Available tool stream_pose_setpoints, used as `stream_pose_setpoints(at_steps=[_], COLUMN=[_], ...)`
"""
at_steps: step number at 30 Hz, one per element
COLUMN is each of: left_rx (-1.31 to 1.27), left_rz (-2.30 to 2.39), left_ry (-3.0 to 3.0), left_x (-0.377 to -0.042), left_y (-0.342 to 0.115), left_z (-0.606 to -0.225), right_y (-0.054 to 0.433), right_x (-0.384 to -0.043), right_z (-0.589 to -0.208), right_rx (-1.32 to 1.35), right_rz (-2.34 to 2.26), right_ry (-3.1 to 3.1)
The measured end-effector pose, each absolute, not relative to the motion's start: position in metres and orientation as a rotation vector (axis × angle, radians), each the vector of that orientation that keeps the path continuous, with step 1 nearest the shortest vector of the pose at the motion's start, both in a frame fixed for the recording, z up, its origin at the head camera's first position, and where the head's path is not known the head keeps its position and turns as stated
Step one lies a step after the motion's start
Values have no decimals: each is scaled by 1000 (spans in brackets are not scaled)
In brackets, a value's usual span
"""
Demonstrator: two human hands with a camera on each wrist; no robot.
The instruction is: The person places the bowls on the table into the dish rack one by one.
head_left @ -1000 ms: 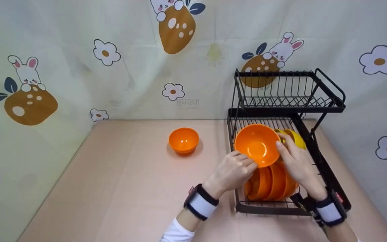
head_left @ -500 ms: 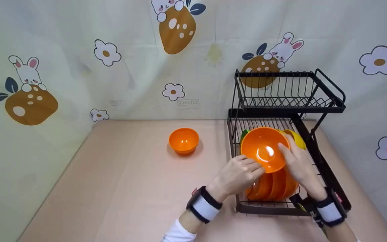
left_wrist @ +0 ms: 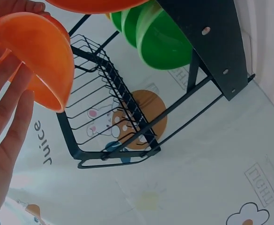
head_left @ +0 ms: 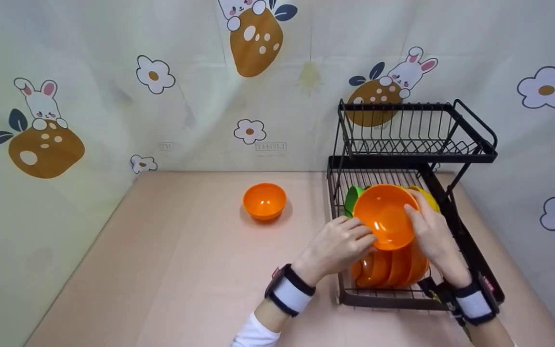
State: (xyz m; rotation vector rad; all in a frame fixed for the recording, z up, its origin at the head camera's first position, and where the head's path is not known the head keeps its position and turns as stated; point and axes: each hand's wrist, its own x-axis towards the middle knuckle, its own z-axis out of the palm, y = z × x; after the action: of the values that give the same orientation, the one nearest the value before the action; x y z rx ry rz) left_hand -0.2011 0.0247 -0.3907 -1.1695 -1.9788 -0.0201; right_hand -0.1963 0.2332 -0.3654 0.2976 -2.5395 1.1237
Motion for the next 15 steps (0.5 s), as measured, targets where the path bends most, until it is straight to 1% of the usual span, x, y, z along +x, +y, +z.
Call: stream_pose_setpoints(at_steps=[7, 15], left_rx=[-1071, -741], left_rz=[-88, -115], left_ry=[-2092, -2419], left_x=[-217, -234], left_y=[11, -10], left_z=[-395, -406], right_y=[240, 249], right_x=[-195, -197], right_z=[-363, -360], right_rx=[260, 238], right_rz=[1125, 1038], right_ry=[-2554, -2549])
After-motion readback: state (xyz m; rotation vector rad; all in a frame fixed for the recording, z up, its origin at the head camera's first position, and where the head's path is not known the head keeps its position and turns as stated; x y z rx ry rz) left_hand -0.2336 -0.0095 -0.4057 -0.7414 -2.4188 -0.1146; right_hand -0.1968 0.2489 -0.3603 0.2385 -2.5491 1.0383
